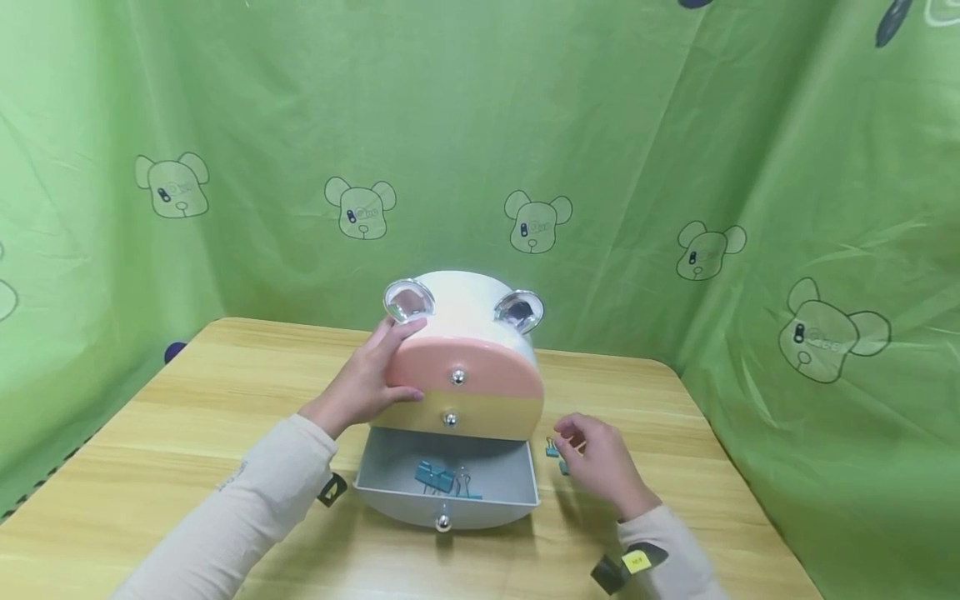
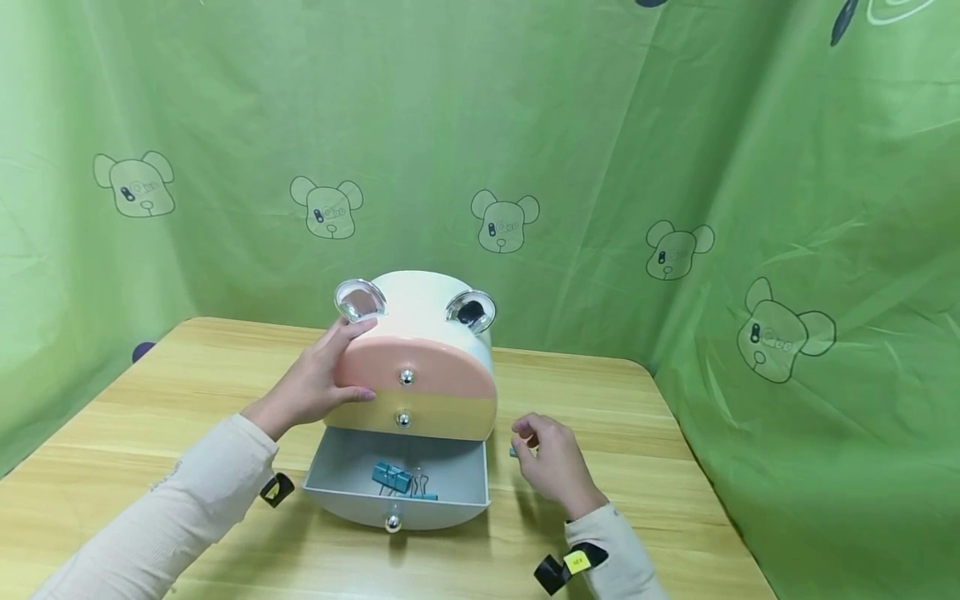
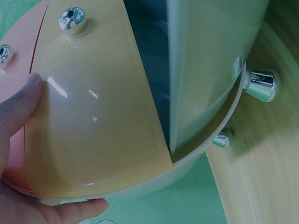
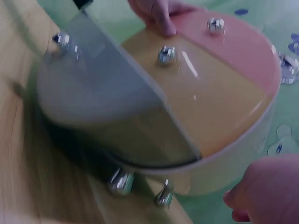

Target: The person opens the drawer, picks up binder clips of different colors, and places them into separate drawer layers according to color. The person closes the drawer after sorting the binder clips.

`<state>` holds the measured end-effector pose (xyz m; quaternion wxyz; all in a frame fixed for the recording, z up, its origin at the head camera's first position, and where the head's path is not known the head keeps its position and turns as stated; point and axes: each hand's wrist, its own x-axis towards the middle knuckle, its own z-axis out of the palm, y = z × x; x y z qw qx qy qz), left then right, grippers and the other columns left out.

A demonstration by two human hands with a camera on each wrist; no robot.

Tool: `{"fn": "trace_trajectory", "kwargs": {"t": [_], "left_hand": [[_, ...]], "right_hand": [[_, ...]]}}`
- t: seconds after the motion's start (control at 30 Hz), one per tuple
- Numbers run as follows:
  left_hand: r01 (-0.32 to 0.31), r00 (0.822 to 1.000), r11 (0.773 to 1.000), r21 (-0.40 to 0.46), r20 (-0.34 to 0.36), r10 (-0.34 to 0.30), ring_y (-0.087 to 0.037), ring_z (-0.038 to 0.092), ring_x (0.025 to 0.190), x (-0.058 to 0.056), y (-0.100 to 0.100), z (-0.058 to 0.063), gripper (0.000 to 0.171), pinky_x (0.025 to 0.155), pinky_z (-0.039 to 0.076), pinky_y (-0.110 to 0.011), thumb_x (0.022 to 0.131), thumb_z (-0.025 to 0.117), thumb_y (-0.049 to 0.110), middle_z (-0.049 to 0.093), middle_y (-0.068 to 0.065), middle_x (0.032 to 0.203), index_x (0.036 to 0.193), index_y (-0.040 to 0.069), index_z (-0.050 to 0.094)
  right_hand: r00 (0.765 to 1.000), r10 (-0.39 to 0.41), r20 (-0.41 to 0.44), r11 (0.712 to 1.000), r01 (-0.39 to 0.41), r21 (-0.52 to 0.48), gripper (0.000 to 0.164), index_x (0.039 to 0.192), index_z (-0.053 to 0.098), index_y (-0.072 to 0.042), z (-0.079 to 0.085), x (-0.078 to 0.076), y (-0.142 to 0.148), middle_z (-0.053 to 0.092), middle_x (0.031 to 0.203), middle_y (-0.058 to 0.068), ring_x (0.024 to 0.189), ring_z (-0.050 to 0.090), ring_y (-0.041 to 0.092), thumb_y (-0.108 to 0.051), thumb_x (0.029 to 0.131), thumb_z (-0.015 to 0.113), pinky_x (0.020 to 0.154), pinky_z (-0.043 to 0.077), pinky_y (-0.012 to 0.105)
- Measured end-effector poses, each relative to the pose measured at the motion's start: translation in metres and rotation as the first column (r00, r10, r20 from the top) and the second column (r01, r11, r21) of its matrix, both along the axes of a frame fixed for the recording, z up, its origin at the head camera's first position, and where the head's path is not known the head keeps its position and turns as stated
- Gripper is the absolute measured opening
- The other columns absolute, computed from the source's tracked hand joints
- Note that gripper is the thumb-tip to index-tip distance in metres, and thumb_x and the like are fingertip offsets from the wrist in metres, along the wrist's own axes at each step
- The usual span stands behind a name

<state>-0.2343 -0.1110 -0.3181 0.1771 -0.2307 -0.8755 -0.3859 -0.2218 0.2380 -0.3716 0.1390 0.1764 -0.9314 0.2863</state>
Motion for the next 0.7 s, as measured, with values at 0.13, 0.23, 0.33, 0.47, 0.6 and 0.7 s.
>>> {"fn": "trace_trajectory", "kwargs": {"t": [0.13,0.23,0.33,0.47,0.6,0.7], "left_hand": [[0.001,1.0,1.0,-0.003,0.0,-0.001,-0.048,0.051,0.117,0.0,0.0,-0.001,0.1,0.091,0.045,-0.064,0.066,0.089,0.013,0.017,-0.018,0.158,0.148,0.029,0.033],[0.0,1.0,1.0,-0.004,-0.001,0.0,-0.048,0.051,0.117,-0.001,0.0,0.0,0.1,0.091,0.044,-0.064,0.066,0.089,0.013,0.017,-0.018,0.158,0.147,0.029,0.033],[-0.001,1.0,1.0,-0.005,0.0,0.001,-0.048,0.051,0.117,-0.001,0.0,0.0,0.1,0.092,0.044,-0.064,0.066,0.089,0.013,0.017,-0.019,0.158,0.147,0.029,0.033],[-0.004,1.0,1.0,-0.007,0.003,0.004,-0.049,0.05,0.118,-0.001,-0.001,0.0,0.099,0.092,0.044,-0.064,0.067,0.089,0.013,0.017,-0.019,0.158,0.147,0.029,0.033],[-0.005,1.0,1.0,-0.007,0.003,0.005,-0.049,0.049,0.119,0.0,0.0,0.0,0.099,0.092,0.044,-0.064,0.066,0.089,0.013,0.016,-0.019,0.158,0.147,0.028,0.034],[-0.004,1.0,1.0,-0.006,0.002,0.004,-0.048,0.05,0.118,-0.001,0.0,0.0,0.099,0.092,0.044,-0.063,0.066,0.089,0.013,0.017,-0.018,0.158,0.147,0.029,0.034]], "right_hand": [[0.998,-0.025,0.055,0.999,0.022,0.05,0.017,0.102,0.067,-0.003,-0.008,-0.005,0.006,0.067,0.1,0.013,0.086,0.063,0.028,-0.005,0.085,0.071,0.074,0.055,0.043],[0.994,-0.036,0.1,0.996,0.028,0.082,0.024,0.109,0.066,-0.003,-0.015,-0.009,0.01,0.065,0.109,0.016,0.093,0.063,0.033,-0.008,0.086,0.072,0.078,0.054,0.046],[0.988,-0.042,0.148,0.993,0.025,0.114,0.03,0.115,0.065,-0.002,-0.023,-0.014,0.014,0.063,0.116,0.018,0.096,0.062,0.035,-0.011,0.086,0.072,0.081,0.054,0.048],[0.983,-0.032,0.178,0.987,0.004,0.16,0.037,0.119,0.064,0.0,-0.031,-0.018,0.019,0.061,0.118,0.021,0.103,0.059,0.036,-0.011,0.085,0.073,0.089,0.049,0.053],[0.982,-0.015,0.188,0.982,-0.021,0.187,0.042,0.12,0.064,0.001,-0.037,-0.022,0.021,0.061,0.117,0.022,0.108,0.057,0.038,-0.011,0.082,0.076,0.093,0.046,0.056],[0.977,-0.02,0.211,0.979,-0.024,0.202,0.044,0.12,0.064,0.0,-0.041,-0.024,0.021,0.064,0.109,0.019,0.095,0.061,0.031,-0.01,0.08,0.078,0.084,0.051,0.05]]}}
